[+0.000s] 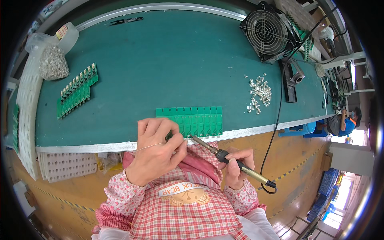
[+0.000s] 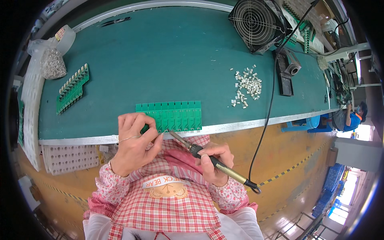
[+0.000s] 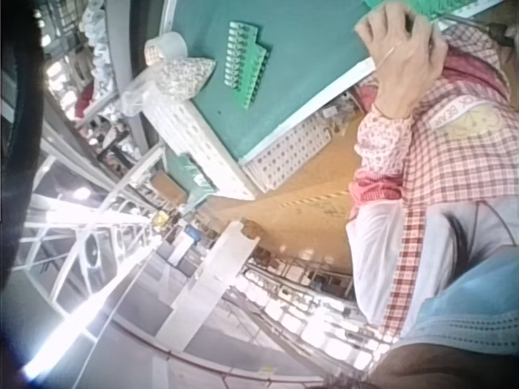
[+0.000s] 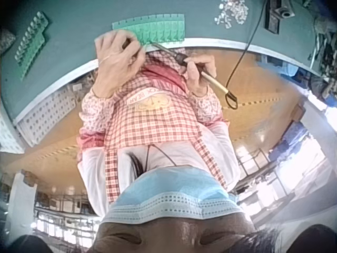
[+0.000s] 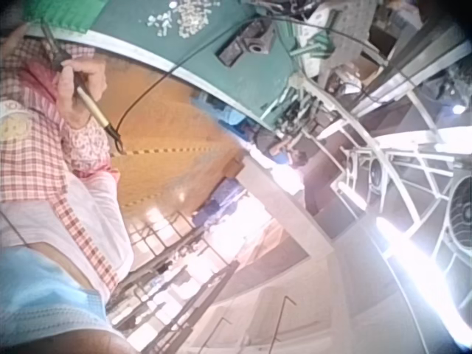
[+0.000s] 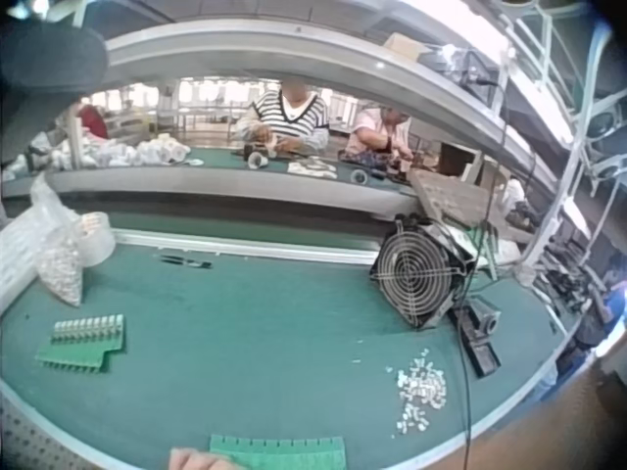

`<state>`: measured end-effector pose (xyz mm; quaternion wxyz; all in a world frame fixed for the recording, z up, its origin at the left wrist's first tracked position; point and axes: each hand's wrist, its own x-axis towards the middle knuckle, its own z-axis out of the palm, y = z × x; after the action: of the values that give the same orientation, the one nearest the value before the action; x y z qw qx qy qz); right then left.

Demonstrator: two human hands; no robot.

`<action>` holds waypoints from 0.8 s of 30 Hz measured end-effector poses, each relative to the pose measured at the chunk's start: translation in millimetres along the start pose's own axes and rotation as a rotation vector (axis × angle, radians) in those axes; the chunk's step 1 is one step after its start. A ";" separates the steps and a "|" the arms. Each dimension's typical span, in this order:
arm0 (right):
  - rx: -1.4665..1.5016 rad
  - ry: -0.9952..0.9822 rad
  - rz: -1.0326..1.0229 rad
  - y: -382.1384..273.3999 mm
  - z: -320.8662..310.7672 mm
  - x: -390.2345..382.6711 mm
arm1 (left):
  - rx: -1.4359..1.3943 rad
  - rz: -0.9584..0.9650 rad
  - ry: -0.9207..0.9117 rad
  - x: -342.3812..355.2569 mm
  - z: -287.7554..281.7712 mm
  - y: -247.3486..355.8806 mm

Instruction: The person places electronic components onto a printed circuit board by hand. The person then solders the component pins to the board using a soldering iron and solder wire.

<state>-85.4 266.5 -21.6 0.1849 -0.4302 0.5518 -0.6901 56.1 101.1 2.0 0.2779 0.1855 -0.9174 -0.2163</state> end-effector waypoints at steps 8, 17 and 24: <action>0.011 0.005 0.010 -0.5 1.0 -1.5 | 0.002 0.029 -0.033 0.4 -1.4 -0.9; -0.053 -0.004 0.019 -4.1 -0.2 0.6 | 0.008 0.026 -0.032 5.3 -0.4 -1.3; -0.095 -0.011 0.094 -8.0 -1.7 -4.2 | -0.031 0.032 -0.046 3.0 -2.0 -2.9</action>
<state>-82.6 273.1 -16.0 0.1994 -0.4158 0.6025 -0.6514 55.6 96.8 3.4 0.2631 0.1614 -0.9229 -0.2301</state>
